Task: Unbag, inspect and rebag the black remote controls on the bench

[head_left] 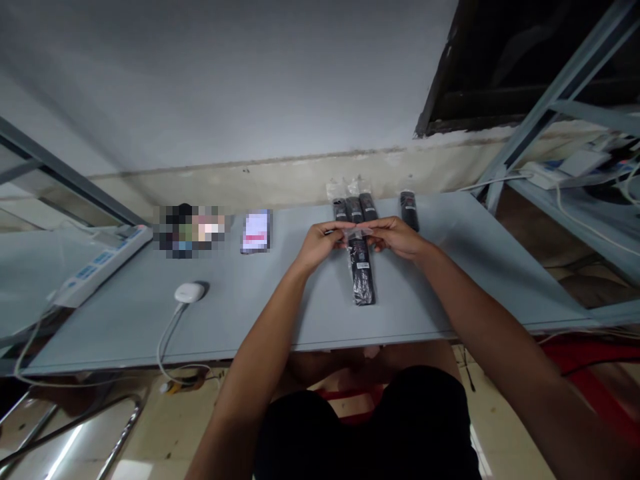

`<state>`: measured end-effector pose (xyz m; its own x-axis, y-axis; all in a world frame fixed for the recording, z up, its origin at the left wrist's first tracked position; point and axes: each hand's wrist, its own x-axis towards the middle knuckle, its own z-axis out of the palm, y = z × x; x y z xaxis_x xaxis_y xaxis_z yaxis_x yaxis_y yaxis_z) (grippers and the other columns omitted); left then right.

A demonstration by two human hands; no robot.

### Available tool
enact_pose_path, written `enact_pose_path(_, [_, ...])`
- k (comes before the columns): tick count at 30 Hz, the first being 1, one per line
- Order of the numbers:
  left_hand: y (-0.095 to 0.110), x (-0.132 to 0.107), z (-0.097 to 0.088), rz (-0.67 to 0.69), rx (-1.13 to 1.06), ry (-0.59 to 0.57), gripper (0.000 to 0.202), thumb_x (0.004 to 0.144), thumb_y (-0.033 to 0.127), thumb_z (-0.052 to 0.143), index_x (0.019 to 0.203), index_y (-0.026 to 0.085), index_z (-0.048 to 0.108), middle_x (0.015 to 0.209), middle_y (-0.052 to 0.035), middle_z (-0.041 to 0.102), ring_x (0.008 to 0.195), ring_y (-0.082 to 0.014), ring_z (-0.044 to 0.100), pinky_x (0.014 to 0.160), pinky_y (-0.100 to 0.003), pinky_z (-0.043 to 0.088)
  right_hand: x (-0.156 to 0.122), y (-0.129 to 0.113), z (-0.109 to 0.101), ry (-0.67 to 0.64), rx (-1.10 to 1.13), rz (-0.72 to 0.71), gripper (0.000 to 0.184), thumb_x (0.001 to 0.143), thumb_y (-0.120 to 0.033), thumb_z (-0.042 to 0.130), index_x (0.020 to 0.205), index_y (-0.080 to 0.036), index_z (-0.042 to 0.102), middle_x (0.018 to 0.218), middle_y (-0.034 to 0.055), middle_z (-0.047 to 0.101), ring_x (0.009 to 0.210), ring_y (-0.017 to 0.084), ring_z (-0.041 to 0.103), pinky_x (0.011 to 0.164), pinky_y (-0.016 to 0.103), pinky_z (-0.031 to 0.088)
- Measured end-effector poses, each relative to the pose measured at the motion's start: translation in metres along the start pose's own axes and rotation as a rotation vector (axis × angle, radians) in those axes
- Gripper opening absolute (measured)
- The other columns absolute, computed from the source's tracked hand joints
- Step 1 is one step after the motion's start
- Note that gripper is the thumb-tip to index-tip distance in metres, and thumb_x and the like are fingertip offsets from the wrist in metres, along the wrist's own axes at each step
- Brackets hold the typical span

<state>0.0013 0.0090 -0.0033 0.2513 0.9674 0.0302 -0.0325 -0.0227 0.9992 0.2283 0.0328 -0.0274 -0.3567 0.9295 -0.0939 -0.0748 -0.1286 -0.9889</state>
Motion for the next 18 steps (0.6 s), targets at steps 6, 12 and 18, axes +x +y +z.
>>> enact_pose_path(6, [0.003, -0.002, -0.001, 0.000, -0.003, 0.009, 0.023, 0.080, 0.021, 0.062, 0.088, 0.014, 0.083, 0.091, -0.0084, 0.075, 0.082, -0.0171, 0.064, 0.078, -0.033, 0.059, -0.001, 0.000, 0.004, 0.037, -0.023, -0.061, 0.019, 0.068, -0.035, 0.090, 0.072, -0.020, 0.078, 0.078, 0.0037, 0.074, 0.068, 0.014, 0.064, 0.051, 0.022, 0.049])
enact_pose_path(12, [-0.006, -0.001, 0.003, 0.070, 0.197, 0.031, 0.027, 0.084, 0.037, 0.078, 0.096, 0.013, 0.079, 0.096, -0.0091, 0.074, 0.080, -0.0163, 0.063, 0.079, -0.033, 0.054, -0.002, -0.003, 0.008, 0.050, 0.019, -0.044, 0.013, 0.067, -0.028, 0.081, 0.071, -0.019, 0.074, 0.076, 0.0035, 0.072, 0.070, 0.015, 0.066, 0.059, 0.024, 0.053])
enact_pose_path(18, [-0.019, 0.004, 0.006, 0.171, 0.360, 0.062, 0.033, 0.078, 0.028, 0.088, 0.104, 0.013, 0.075, 0.113, -0.0114, 0.069, 0.082, -0.0137, 0.061, 0.083, -0.031, 0.053, -0.001, -0.002, 0.007, 0.021, 0.071, -0.013, 0.017, 0.070, -0.030, 0.079, 0.078, -0.018, 0.071, 0.079, 0.0042, 0.072, 0.074, 0.018, 0.069, 0.060, 0.027, 0.056])
